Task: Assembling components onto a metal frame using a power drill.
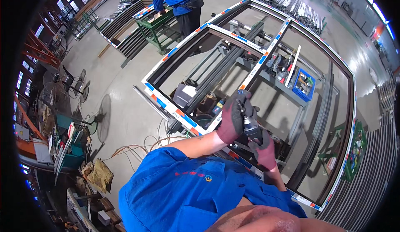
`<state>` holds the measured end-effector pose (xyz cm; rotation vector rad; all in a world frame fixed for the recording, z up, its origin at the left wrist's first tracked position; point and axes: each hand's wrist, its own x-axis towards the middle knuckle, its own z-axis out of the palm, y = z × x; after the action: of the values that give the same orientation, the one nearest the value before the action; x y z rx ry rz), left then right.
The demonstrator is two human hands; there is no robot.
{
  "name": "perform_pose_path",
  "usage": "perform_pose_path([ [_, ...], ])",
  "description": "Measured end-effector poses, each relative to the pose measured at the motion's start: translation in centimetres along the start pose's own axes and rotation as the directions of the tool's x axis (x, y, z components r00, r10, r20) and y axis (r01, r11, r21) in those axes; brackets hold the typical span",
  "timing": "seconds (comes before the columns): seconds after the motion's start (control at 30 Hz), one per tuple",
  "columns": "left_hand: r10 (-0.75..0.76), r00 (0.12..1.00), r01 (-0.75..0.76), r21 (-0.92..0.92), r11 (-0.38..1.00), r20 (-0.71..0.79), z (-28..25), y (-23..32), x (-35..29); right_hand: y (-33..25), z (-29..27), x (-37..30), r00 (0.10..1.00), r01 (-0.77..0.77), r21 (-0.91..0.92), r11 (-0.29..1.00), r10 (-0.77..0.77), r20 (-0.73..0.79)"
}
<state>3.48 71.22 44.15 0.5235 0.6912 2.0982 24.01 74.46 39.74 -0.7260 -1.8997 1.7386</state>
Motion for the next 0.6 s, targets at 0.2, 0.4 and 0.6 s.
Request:
perform_pose_path([
  [0.2, -0.094, 0.995, 0.091, 0.163, 0.982, 0.014, -5.5, 3.2, 1.6, -1.5, 0.4, 0.8, 0.964, 0.094, -0.300, 0.949, -0.162, -0.211],
  [0.4, -0.128, 0.992, 0.128, -0.021, 0.992, -0.007, -6.3, 7.1, 4.9, -6.0, -1.8, 3.9, 0.916, 0.154, -0.514, 0.844, -0.317, -0.246],
  [0.6, -0.227, 0.974, 0.224, -0.186, 0.957, 0.005, -6.4, 8.0, 8.3, -14.2, -1.7, 7.2, 0.911, 0.053, -0.726, 0.686, -0.331, -0.247],
])
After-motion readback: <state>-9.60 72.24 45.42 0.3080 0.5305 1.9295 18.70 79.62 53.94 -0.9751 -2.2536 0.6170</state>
